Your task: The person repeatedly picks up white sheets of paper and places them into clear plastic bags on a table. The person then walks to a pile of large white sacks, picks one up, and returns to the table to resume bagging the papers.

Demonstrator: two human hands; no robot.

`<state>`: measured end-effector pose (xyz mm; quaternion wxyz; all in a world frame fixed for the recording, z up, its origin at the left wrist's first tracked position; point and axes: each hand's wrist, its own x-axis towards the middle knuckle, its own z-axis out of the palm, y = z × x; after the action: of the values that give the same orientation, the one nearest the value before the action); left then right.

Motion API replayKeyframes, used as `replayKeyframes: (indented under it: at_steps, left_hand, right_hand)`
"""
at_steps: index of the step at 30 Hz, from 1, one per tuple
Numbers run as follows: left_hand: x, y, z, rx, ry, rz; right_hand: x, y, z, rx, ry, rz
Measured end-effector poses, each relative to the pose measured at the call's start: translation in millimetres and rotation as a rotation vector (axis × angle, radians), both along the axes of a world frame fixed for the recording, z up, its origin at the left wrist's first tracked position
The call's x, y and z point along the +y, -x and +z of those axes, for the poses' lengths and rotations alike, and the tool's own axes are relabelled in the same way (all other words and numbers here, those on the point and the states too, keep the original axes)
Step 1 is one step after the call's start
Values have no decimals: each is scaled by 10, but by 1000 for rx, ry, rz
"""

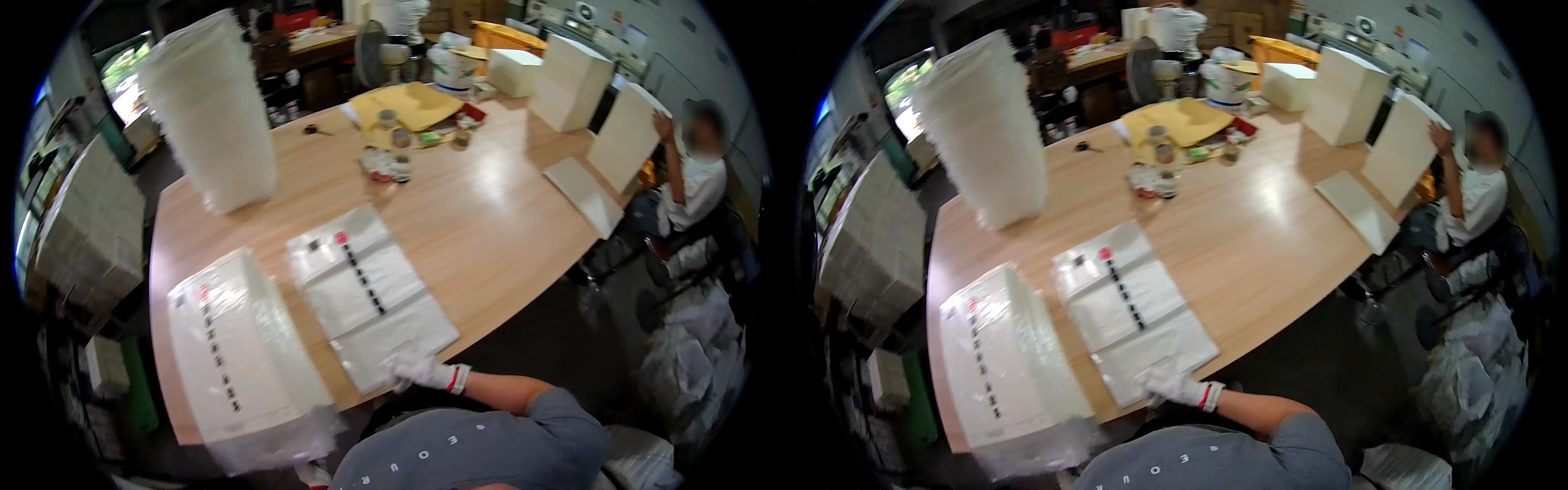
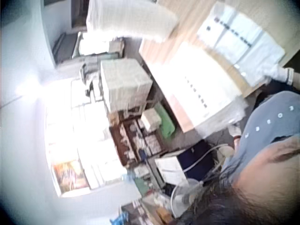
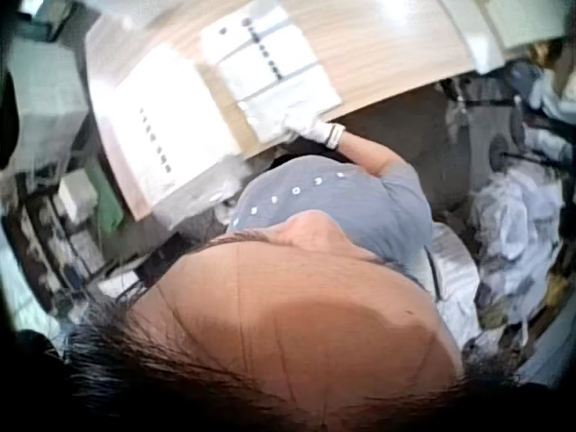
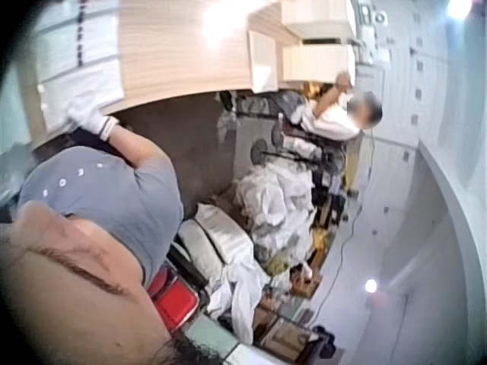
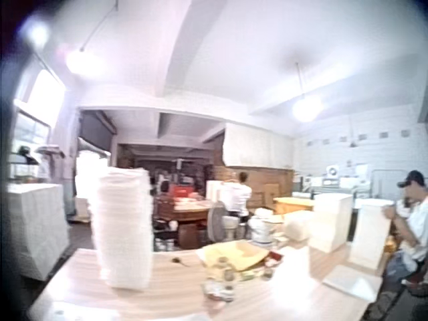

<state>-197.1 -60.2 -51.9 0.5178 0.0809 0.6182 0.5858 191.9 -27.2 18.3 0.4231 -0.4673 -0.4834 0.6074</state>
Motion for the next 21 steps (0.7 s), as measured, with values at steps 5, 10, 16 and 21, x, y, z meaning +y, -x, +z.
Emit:
replayKeyframes:
  at_steps: [5,10,16,21]
  left_hand:
    - [-76,-1116,-12,193,170,-522]
    - [239,-2279,197,561,132,-922]
    - [439,-3590,593,1039,202,-1224]
    - [527,-4163,718,1274,343,-1396]
  right_hand:
    - [-353,-2278,114,-70,116,-674]
    - [-1002,-5031,-129,-316,102,-1241]
    - [-1404,-7342,-62,-1224,559,-1374]
    - [-1485,-8293,-301,-1395,579,-1347]
